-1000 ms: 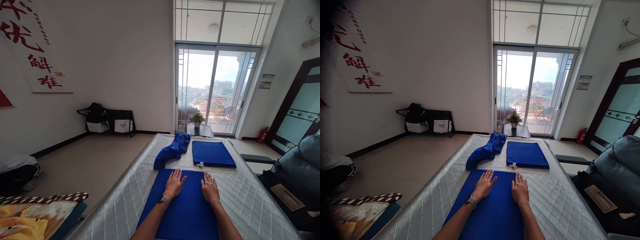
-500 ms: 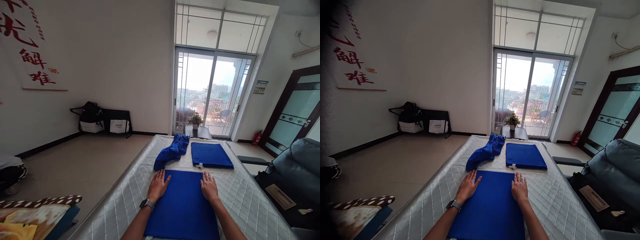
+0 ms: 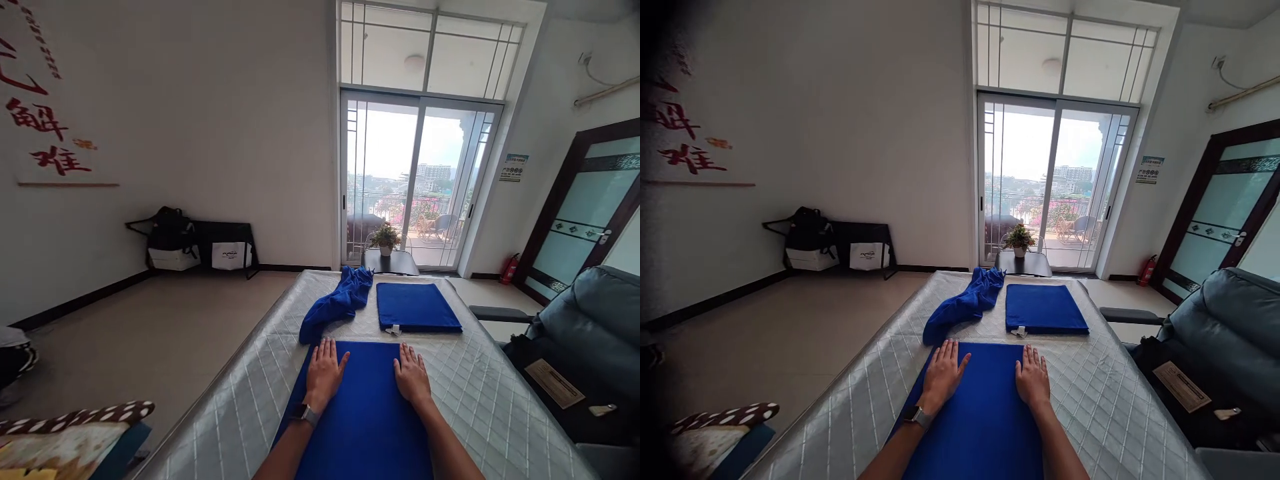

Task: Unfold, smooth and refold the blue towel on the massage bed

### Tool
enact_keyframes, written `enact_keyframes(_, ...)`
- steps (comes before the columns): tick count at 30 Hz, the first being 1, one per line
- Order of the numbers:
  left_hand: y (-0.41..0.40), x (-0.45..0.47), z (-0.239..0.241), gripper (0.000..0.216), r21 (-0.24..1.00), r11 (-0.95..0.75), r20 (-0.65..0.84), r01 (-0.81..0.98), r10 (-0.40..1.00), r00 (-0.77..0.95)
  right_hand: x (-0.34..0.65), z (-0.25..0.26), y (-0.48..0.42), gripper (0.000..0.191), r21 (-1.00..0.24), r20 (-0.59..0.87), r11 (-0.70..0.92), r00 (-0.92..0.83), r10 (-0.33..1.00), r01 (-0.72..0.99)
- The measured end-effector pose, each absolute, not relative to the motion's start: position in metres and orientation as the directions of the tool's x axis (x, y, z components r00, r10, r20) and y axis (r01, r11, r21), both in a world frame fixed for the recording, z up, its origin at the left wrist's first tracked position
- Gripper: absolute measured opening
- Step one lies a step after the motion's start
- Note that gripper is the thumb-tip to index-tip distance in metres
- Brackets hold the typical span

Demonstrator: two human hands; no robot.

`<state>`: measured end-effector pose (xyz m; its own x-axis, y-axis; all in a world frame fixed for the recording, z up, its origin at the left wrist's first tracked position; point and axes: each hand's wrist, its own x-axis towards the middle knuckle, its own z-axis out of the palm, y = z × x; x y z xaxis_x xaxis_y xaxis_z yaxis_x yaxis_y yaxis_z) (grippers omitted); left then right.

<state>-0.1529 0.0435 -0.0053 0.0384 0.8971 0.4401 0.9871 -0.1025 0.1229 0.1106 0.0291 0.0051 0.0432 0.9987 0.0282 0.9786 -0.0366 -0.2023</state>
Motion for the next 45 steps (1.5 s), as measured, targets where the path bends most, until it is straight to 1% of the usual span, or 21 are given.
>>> enact_keyframes(2,0.039,-0.111,-0.002,0.076,0.153,-0.24,0.45,0.959,0.88,0.149,0.11,0.006,0.029,0.064,-0.205,0.028,-0.043,0.05,0.998,0.978)
enact_keyframes(5,0.034,-0.049,-0.001,0.07,0.216,-0.426,0.384,0.879,0.864,0.325,0.112,0.005,0.028,0.063,-0.182,0.037,-0.027,0.034,0.999,0.983)
enact_keyframes(7,0.033,-0.02,-0.003,0.069,0.247,-0.484,0.336,0.84,0.856,0.394,0.113,0.004,0.027,0.062,-0.152,0.04,0.001,0.005,0.999,0.988)
enact_keyframes(9,0.034,-0.007,-0.006,0.068,0.257,-0.494,0.312,0.83,0.856,0.413,0.114,0.003,0.027,0.061,-0.131,0.039,0.021,-0.016,0.999,0.991)
enact_keyframes(11,0.036,-0.01,-0.009,0.066,0.251,-0.479,0.307,0.841,0.863,0.4,0.115,0.001,0.028,0.062,-0.135,0.04,0.016,-0.01,0.999,0.991)
enact_keyframes(14,0.041,-0.039,-0.013,0.065,0.234,-0.436,0.298,0.869,0.883,0.363,0.114,-0.001,0.031,0.063,-0.165,0.049,-0.013,0.022,0.999,0.986)
enact_keyframes(22,0.051,-0.172,-0.018,0.077,0.181,-0.203,0.268,0.962,0.952,0.15,0.113,-0.003,0.033,0.065,-0.191,0.056,-0.025,0.036,0.998,0.981)
enact_keyframes(25,0.051,-0.203,-0.022,0.079,0.175,-0.144,0.277,0.974,0.956,0.092,0.113,-0.001,0.032,0.065,-0.197,0.037,-0.033,0.041,0.998,0.98)
enact_keyframes(31,0.05,-0.211,-0.027,0.078,0.169,-0.136,0.305,0.976,0.949,0.079,0.11,0.007,0.029,0.065,-0.182,0.018,-0.043,0.047,0.999,0.982)
enact_keyframes(36,0.049,-0.208,-0.025,0.084,0.168,-0.126,0.308,0.978,0.949,0.069,0.106,0.013,0.021,0.063,-0.162,0.037,-0.043,0.05,0.998,0.986)
enact_keyframes(41,0.049,-0.207,-0.023,0.085,0.163,-0.11,0.308,0.98,0.95,0.055,0.104,0.006,0.007,0.064,-0.15,0.034,-0.026,0.032,0.999,0.988)
enact_keyframes(45,0.052,-0.206,-0.022,0.088,0.151,-0.083,0.301,0.985,0.953,0.034,0.103,0.001,0.001,0.064,-0.164,0.034,-0.038,0.044,0.998,0.986)
